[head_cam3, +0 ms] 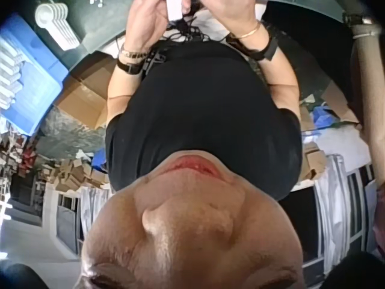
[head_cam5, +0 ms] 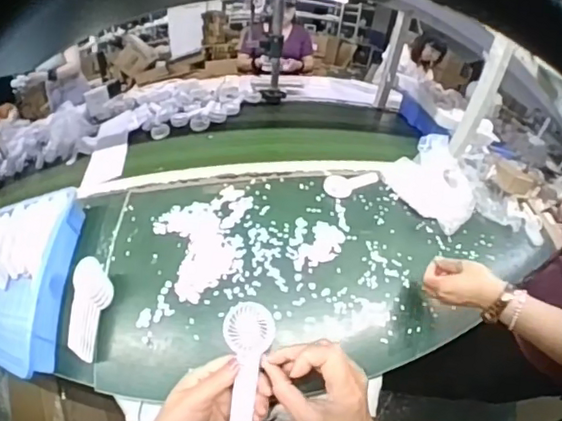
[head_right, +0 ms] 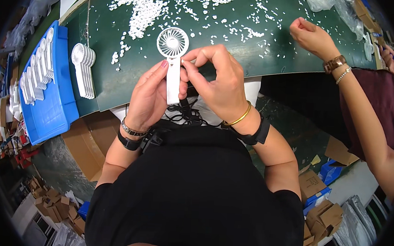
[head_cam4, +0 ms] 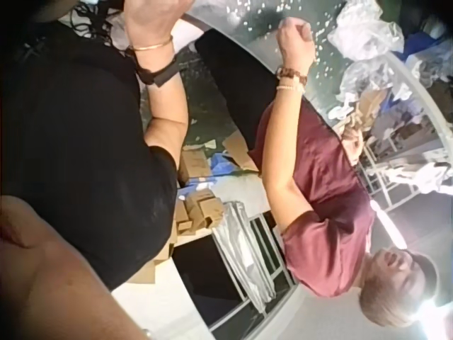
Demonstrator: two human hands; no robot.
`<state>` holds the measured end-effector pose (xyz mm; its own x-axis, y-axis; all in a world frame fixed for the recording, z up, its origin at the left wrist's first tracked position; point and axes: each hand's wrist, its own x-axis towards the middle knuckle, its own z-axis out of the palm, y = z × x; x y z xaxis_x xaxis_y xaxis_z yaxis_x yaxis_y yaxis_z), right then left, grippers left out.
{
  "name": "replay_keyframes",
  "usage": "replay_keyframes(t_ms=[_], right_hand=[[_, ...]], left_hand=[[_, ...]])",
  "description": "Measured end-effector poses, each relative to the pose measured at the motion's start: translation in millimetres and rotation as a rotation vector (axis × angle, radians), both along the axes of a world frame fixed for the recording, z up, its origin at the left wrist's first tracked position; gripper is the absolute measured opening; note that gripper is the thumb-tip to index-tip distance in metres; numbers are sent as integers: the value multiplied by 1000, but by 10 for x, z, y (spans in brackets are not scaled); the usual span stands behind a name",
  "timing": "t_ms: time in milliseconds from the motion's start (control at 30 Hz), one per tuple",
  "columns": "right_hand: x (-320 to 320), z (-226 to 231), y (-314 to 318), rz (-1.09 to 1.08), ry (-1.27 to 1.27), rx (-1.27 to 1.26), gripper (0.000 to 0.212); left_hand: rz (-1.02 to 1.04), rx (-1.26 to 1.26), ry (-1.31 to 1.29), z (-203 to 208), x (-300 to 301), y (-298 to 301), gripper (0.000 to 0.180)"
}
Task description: Assembling and inspecting handheld electric fans at a factory assembly line.
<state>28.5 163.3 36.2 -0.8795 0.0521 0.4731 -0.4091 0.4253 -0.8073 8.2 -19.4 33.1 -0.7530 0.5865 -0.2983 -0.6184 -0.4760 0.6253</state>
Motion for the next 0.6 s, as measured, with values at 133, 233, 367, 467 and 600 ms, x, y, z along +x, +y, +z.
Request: replay_keyframes(t_ms=[133,233,367,467,600], right_hand=[[7,51,-30,46,71,88,33],[-8,39,-47,74,126,160,34],[-10,24,-64,56,117,193,35],[-15,29,-84,48,108,148,35],[-6,55,-104,21,69,115,35]], left_hand=[[-15,19,-6,13,13,15,38],[11,3,-46,57,31,44,38],[20,-10,-37,55,43,34,38],[6,-23,-34,66,40,19,38],[-8,-6,-39,15,37,9,38]])
